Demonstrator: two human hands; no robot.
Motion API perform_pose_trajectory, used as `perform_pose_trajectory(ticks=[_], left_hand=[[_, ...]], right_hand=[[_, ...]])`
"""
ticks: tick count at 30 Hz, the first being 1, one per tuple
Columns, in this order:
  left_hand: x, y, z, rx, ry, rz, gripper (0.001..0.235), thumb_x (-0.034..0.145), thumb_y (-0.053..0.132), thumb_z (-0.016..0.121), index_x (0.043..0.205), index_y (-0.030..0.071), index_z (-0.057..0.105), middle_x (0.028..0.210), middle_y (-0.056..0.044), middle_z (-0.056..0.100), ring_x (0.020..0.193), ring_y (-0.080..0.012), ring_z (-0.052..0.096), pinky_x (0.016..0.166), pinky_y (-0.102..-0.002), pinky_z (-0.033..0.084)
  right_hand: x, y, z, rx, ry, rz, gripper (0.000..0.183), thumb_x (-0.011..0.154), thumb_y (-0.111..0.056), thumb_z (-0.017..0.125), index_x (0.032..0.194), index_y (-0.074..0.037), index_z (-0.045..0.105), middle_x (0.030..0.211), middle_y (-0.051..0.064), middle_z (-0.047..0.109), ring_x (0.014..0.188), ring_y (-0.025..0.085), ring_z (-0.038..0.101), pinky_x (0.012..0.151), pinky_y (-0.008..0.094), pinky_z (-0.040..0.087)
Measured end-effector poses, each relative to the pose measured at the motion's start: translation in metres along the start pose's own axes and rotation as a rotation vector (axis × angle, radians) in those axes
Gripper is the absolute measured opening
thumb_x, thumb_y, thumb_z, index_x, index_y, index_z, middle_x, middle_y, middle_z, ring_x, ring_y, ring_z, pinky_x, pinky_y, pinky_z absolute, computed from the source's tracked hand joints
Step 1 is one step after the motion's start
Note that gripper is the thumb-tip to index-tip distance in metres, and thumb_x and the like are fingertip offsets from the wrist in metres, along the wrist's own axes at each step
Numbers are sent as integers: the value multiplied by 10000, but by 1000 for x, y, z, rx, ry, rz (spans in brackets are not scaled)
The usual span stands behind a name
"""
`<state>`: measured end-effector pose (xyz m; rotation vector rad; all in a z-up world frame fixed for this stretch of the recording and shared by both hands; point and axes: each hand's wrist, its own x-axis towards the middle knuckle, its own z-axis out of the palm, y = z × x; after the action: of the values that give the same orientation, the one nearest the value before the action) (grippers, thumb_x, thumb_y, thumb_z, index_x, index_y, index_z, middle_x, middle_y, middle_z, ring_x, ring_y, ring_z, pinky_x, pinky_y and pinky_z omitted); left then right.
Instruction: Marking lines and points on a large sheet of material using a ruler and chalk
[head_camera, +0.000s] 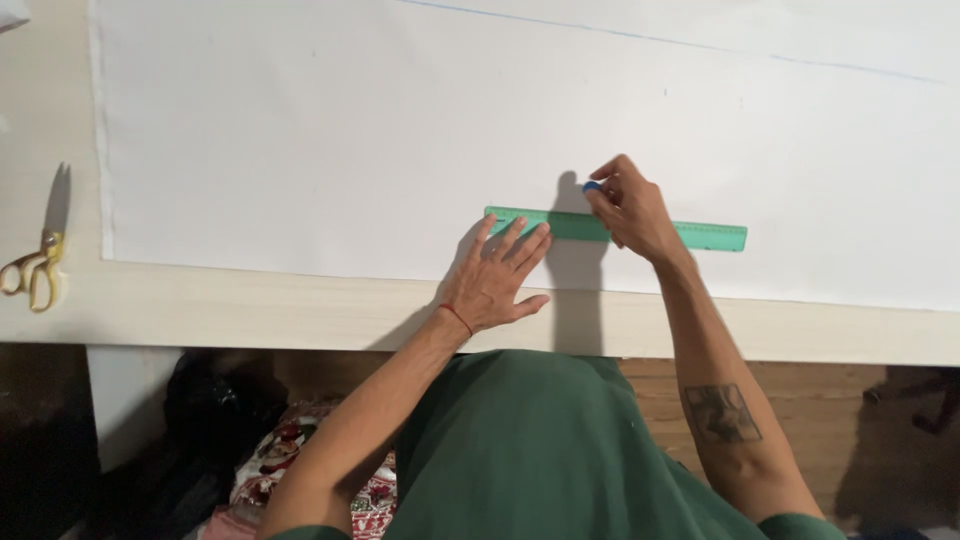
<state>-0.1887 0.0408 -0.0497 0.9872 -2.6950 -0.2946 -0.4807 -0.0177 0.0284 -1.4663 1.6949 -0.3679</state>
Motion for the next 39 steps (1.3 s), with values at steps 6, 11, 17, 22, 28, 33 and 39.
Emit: perform_pose_trajectory(ticks=[6, 11, 17, 22, 28, 33, 39], left_hand=[[-1, 1, -3, 8, -7, 3, 963, 1062, 804, 504, 1817, 210, 453, 1916, 15, 379, 1768, -318, 321, 1473, -714, 164], [-1, 2, -3, 21, 25, 6, 940, 1072, 808, 496, 1800, 215, 481, 1901, 14, 401, 1761, -313, 331, 1470, -702, 195], [-2, 2, -2, 33, 34, 10, 923, 1070, 829, 490, 1757, 214, 528, 1873, 14, 429, 1764, -304, 319, 1475, -699, 201], [0, 3, -1, 54, 76, 1, 877, 1068, 819, 481, 1696, 216, 589, 1834, 11, 475, 1744, -297, 351, 1475, -695, 215], [0, 3, -1, 16, 93, 5, 832, 1055, 794, 531, 1620, 194, 644, 1797, -10, 512, 1738, -311, 361, 1474, -703, 224], [1, 3, 3, 7, 91, 8, 808, 1042, 766, 560, 1597, 186, 646, 1801, -20, 497, 1747, -317, 341, 1473, -706, 220], [4, 1, 6, 5, 80, 7, 815, 1017, 760, 577, 1585, 180, 654, 1790, -25, 517, 1752, -317, 339, 1475, -717, 205]], right_hand=[[-13, 18, 1, 99, 65, -29, 234, 1152, -63, 731, 1382, -38, 703, 764, 157, 757, 371, 249, 629, 351, 334, 496], [-20, -10, 8, 35, -46, -61, 241, 1156, -71, 699, 1369, 35, 662, 820, 219, 756, 401, 269, 672, 344, 340, 544], [-11, -2, 9, -444, -43, -311, 194, 1195, -127, 702, 1338, 1, 672, 1007, 231, 756, 821, 478, 823, 697, 561, 691], [-4, 14, 10, -446, -51, -349, 251, 1217, -241, 714, 1382, -56, 750, 1112, 178, 754, 966, 478, 808, 810, 551, 682], [-2, 3, 7, -481, -76, -300, 264, 1198, -222, 737, 1392, -52, 793, 1139, 182, 767, 1002, 470, 807, 864, 564, 679], [4, 12, 6, -494, -78, -264, 257, 1187, -279, 760, 1356, -90, 800, 1116, 144, 763, 1018, 450, 813, 879, 544, 678], [12, 14, 4, -484, -91, -247, 255, 1185, -313, 743, 1341, -124, 814, 1114, 139, 773, 1042, 469, 807, 904, 571, 666]])
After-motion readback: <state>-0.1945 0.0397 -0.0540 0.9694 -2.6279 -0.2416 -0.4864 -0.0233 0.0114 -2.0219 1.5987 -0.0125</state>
